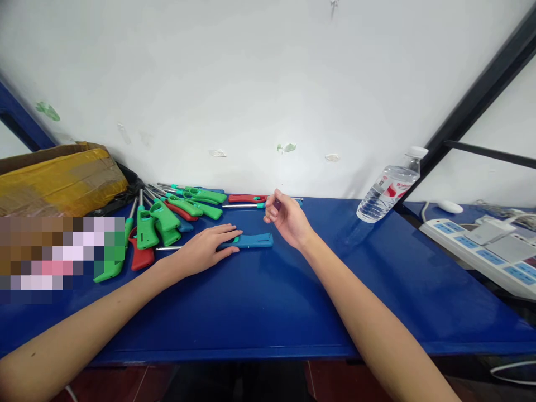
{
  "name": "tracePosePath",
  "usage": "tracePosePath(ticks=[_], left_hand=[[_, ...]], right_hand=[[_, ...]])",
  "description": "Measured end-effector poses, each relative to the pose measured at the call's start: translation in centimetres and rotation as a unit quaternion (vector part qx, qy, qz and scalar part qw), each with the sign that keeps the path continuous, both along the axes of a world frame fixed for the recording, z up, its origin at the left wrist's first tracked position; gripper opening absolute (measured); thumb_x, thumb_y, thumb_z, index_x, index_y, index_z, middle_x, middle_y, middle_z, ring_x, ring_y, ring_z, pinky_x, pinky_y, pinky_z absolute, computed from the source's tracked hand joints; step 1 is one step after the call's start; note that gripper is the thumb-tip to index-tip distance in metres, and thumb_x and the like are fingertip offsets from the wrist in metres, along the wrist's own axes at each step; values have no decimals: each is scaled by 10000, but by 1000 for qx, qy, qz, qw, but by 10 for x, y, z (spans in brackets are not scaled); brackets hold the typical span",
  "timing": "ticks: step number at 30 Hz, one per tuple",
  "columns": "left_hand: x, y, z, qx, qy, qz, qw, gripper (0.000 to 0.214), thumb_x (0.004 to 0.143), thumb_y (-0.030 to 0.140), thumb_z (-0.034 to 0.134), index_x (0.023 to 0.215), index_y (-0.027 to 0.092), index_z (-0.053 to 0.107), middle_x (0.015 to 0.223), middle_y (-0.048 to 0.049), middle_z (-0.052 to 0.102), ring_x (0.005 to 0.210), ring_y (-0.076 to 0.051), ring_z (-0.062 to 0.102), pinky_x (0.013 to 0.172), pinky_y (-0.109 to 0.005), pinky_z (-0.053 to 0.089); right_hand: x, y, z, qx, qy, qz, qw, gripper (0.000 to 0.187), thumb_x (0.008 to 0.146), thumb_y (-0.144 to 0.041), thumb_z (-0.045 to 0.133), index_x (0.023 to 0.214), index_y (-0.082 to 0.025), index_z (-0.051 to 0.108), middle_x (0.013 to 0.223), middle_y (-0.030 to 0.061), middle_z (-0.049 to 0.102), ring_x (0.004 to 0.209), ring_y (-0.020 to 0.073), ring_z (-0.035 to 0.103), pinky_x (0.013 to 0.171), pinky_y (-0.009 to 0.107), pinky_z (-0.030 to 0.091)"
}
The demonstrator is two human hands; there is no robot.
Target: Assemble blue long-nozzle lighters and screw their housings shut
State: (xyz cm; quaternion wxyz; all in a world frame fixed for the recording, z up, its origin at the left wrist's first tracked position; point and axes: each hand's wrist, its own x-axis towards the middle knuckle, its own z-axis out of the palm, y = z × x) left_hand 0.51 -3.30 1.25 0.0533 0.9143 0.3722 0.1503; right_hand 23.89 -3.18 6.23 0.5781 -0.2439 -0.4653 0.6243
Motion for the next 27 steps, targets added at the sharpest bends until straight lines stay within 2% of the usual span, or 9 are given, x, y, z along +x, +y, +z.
tracePosePath(ticks=[6,8,10,12,15,19,23,27], left_hand=[[0,-1,2,1,7,1,1000,463,955,437,496,1358,213,542,1387,-133,538,1296,-294,496,1064,-435,420],[0,-1,2,1,6,-1,1000,461,956,431,496,1357,209,543,1385,-136,539,1294,-296,498,1064,-436,420],[0,0,2,0,5,-3,1000,461,956,427,498,1359,206,540,1385,-138,538,1294,-296,498,1065,-435,418],[0,0,1,0,1,-3,1000,462,955,432,498,1357,208,542,1386,-135,539,1295,-295,497,1067,-433,417],[0,0,1,0,-5,-3,1000,463,954,446,496,1352,215,546,1384,-129,542,1294,-294,499,1066,-434,418],[0,-1,1,-3,-1,-4,1000,461,955,431,499,1356,208,542,1384,-135,541,1294,-291,498,1072,-434,411],[0,-1,3,-4,1,-5,1000,461,957,430,491,1353,199,543,1385,-143,538,1290,-288,503,1070,-433,412],[0,-2,2,-3,5,-1,1000,461,956,426,494,1358,205,537,1391,-137,533,1294,-281,499,1073,-420,408]], right_hand=[[-1,-1,-5,38,-46,-26,998,291,746,-450,759,676,-185,661,705,3,573,738,133,578,612,234,467],[-2,-3,-4,32,-45,-25,998,293,740,-458,762,686,-192,650,743,7,601,812,152,612,658,244,490],[-3,-4,-2,21,-37,-14,999,304,736,-473,760,699,-201,630,733,1,606,784,153,618,674,261,497],[-3,-6,0,18,-30,0,999,310,740,-479,755,707,-208,607,658,-20,565,674,136,581,658,270,489],[-4,-7,4,16,-21,17,1000,295,758,-468,741,710,-217,594,541,-62,404,518,105,422,612,271,460],[-2,-6,6,9,-20,15,1000,339,824,-505,648,652,-217,593,511,-66,263,470,102,266,561,271,418],[0,-4,5,11,-31,-4,999,411,865,-530,538,601,-219,587,495,-59,219,459,114,236,550,291,402],[0,-3,2,14,-33,-5,999,351,867,-457,537,617,-219,597,506,-49,249,476,123,270,571,298,415]])
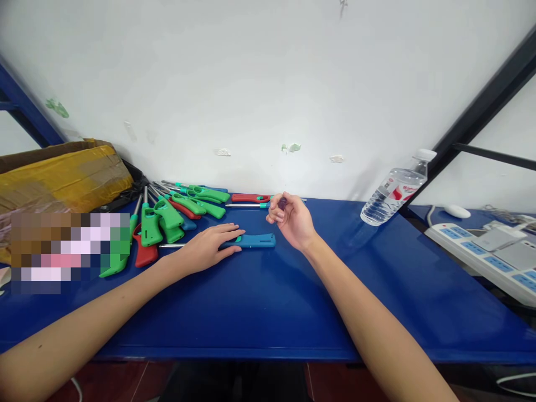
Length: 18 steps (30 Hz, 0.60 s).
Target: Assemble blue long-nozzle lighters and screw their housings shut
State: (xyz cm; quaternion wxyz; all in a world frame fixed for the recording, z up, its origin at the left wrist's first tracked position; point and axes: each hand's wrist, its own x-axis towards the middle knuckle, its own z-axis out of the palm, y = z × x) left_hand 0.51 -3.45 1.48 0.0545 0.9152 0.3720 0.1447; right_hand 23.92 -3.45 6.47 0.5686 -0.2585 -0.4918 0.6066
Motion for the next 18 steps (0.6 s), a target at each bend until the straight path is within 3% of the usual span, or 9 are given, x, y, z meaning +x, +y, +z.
tracePosePath(ticks=[6,14,18], left_hand=[[0,0,0,3,8,-2,1000,463,962,430,481,1366,207,529,1391,-136,532,1299,-280,492,1073,-421,409],[0,0,0,4,2,-1,1000,467,960,443,481,1355,202,542,1391,-141,532,1299,-297,493,1069,-439,419],[0,0,0,-1,2,2,1000,468,957,438,489,1357,201,541,1394,-141,530,1304,-299,488,1072,-444,417]], right_hand=[[-2,3,-3,-4,32,-15,999,272,831,-403,632,648,-203,621,574,-32,382,533,113,357,593,271,435],[-1,4,-9,21,-29,-32,999,237,744,-432,751,769,-209,674,916,27,632,845,156,582,697,269,468],[-2,3,-9,5,2,-14,1000,245,727,-382,787,774,-217,611,884,13,666,760,126,579,684,258,457]])
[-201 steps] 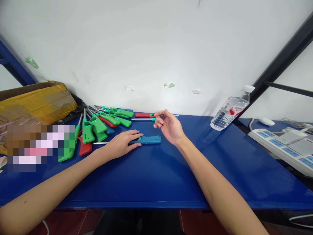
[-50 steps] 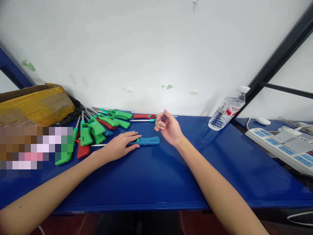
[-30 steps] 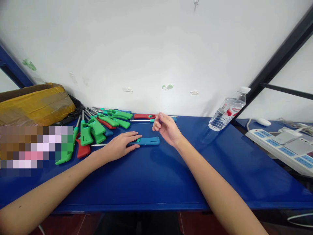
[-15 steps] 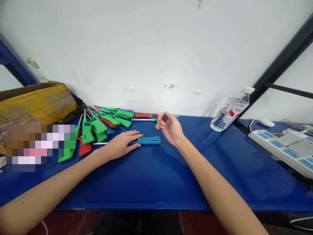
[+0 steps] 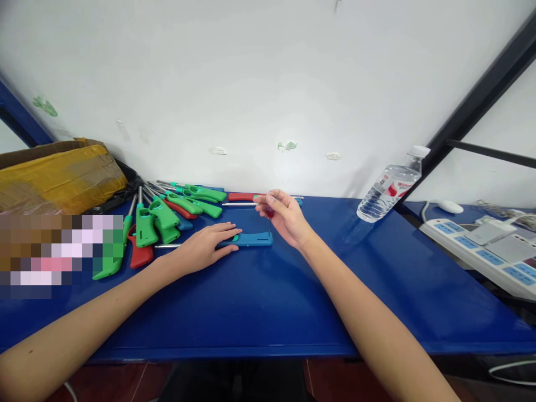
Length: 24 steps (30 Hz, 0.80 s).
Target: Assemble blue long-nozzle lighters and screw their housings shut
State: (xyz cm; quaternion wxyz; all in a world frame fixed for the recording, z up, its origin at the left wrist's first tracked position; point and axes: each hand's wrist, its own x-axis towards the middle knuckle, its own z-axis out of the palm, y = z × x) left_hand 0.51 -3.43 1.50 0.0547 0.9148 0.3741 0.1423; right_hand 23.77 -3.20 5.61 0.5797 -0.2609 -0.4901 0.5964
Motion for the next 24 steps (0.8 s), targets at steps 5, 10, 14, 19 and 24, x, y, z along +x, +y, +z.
tracePosePath(ticks=[5,10,14,19,24], left_hand=[[1,0,1,-7,-12,2,1000,470,954,455,488,1346,204,552,1389,-136,537,1301,-300,492,1074,-447,417],[0,0,1,-3,-7,0,1000,470,955,444,489,1350,196,549,1391,-141,533,1299,-303,494,1070,-450,422],[0,0,0,-5,-9,-2,1000,474,957,453,481,1350,198,550,1391,-142,533,1300,-306,491,1072,-457,418],[0,0,0,-2,-13,-1,1000,479,957,469,472,1346,202,553,1389,-137,537,1296,-302,497,1070,-453,421],[0,0,0,-5,-5,0,1000,477,956,450,482,1353,194,547,1393,-143,531,1305,-305,486,1071,-453,417]], right_hand=[[-2,-3,5,-4,7,13,1000,307,717,-376,799,730,-227,531,613,-61,452,534,95,391,589,258,412],[0,-4,11,-32,26,22,999,311,833,-507,627,721,-227,552,576,-58,301,498,108,303,568,270,402],[1,-1,10,-37,30,15,999,296,850,-451,607,678,-212,576,584,-49,303,506,109,307,565,273,401],[-1,1,5,-23,20,-13,999,289,788,-471,696,721,-207,601,688,-26,461,593,111,451,589,268,432],[1,5,1,0,-5,-74,997,306,727,-493,760,776,-211,649,757,-2,583,729,133,567,621,254,467]])
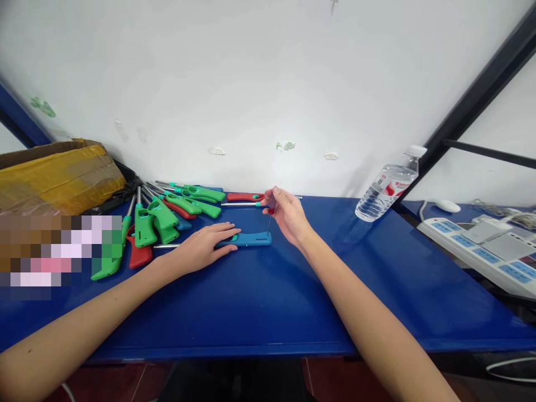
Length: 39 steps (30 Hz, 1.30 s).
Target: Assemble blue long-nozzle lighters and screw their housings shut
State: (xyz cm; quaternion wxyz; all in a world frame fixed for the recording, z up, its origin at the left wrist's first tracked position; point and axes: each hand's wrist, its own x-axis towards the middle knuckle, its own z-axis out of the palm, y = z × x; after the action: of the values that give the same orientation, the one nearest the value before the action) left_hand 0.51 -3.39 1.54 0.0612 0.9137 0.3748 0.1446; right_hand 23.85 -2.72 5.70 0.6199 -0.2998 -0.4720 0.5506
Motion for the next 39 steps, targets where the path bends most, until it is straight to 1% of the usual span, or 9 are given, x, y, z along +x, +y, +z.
tracePosePath(ticks=[7,12,18,21,23,26,29,34,39], left_hand=[[0,0,0,5,13,-1,1000,475,956,432,487,1367,197,532,1395,-142,529,1301,-292,490,1075,-434,410],[0,0,0,9,11,-4,1000,474,960,442,474,1365,203,533,1391,-142,531,1301,-290,489,1071,-434,412],[0,0,0,9,10,-6,1000,470,960,438,477,1361,200,538,1388,-140,534,1297,-290,494,1074,-427,410],[0,1,-1,6,10,-3,1000,473,958,442,481,1362,203,537,1392,-139,531,1300,-295,490,1074,-437,410],[0,1,-2,4,6,-2,1000,472,956,444,484,1362,210,537,1395,-134,530,1302,-298,488,1074,-443,411],[0,1,-2,4,3,-2,1000,468,954,440,492,1360,213,540,1396,-132,530,1304,-298,488,1074,-444,413],[0,1,-1,5,8,-2,1000,469,953,432,500,1363,208,537,1394,-135,531,1304,-293,488,1075,-440,413],[0,1,-1,5,12,0,1000,473,951,434,503,1366,210,535,1397,-132,529,1305,-293,486,1076,-438,413],[0,1,-1,6,14,2,1000,468,954,442,492,1363,220,538,1395,-124,532,1308,-290,483,1076,-438,412]], right_hand=[[-2,-1,0,11,6,-32,999,326,646,-408,841,695,-207,588,780,-7,622,799,129,601,616,220,467],[-1,-3,3,-4,11,14,1000,329,678,-398,826,721,-203,565,779,-14,620,717,116,592,604,230,479],[2,-6,10,-25,25,106,994,222,793,-350,727,768,-217,551,578,-79,366,494,81,335,547,224,432],[6,-5,11,-32,17,112,993,151,841,-315,633,758,-204,573,560,-78,271,476,85,252,533,220,418],[9,-3,11,-32,20,108,993,192,863,-313,566,712,-195,570,554,-73,225,471,90,230,527,221,412],[12,-2,9,-31,27,123,992,277,888,-358,477,702,-187,590,556,-61,217,476,101,254,537,242,420],[13,-1,8,-32,29,131,990,283,891,-351,455,756,-174,631,563,-52,258,483,104,285,545,252,423],[12,1,7,-28,25,112,993,194,876,-346,549,793,-190,628,595,-46,356,498,98,362,536,242,416],[13,5,2,15,1,92,996,237,837,-417,655,783,-186,641,645,-26,480,576,107,481,549,239,436]])
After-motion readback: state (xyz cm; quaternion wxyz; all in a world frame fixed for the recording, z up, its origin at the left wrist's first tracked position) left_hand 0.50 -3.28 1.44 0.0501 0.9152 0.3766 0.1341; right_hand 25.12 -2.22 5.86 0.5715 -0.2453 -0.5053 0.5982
